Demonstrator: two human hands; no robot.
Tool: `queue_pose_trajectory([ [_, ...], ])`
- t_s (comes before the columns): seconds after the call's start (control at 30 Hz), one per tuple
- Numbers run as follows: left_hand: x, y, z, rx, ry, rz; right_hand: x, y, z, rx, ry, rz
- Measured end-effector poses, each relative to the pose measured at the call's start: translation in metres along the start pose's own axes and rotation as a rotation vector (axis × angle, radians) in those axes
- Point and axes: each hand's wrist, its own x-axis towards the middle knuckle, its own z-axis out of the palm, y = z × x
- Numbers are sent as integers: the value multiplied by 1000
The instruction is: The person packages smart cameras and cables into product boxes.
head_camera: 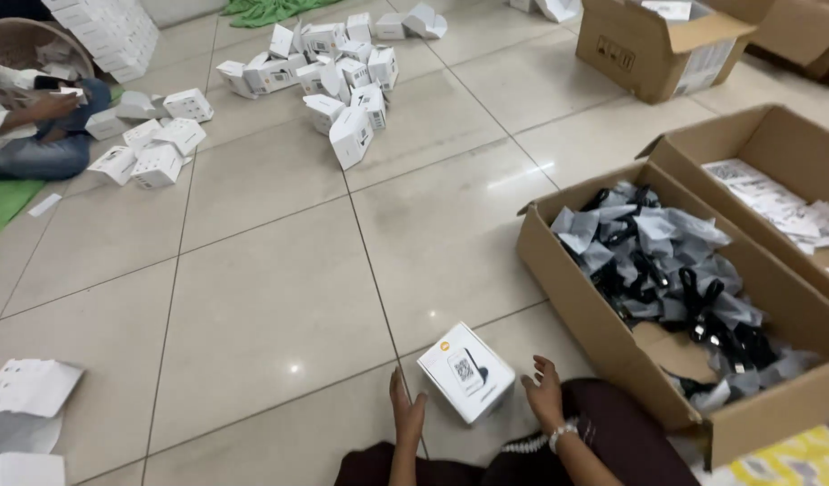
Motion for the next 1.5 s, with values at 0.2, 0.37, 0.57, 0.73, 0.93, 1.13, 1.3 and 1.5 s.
queue_pose_trajectory([
  [0.2, -16, -29, 45, -333, -216, -271, -44, -13, 3, 7, -542, 178],
  [0.37, -62, 14, 35, -471, -99, -437, -42, -15, 3, 100, -516, 250],
  [0.57, -45, 84, -4, -582, -78, -332, -16, -13, -7, 409, -652, 311],
  [0.73, -33, 96, 35, -1128, 380, -231, -35, -35, -2, 563, -751, 458],
  [0.93, -51, 92, 93, -812, 93, -528, -37, -7, 14, 604, -712, 563],
  [1.13, -44, 61, 105, -933, 33, -489, -56, -30, 7, 393, -482, 620],
  [1.3, -54, 86, 93, -740, 104, -496, -75, -29, -1, 431, -241, 548],
  [1.5, -35, 43, 89, -998, -105, -514, -89, -40, -17, 159, -412, -276],
])
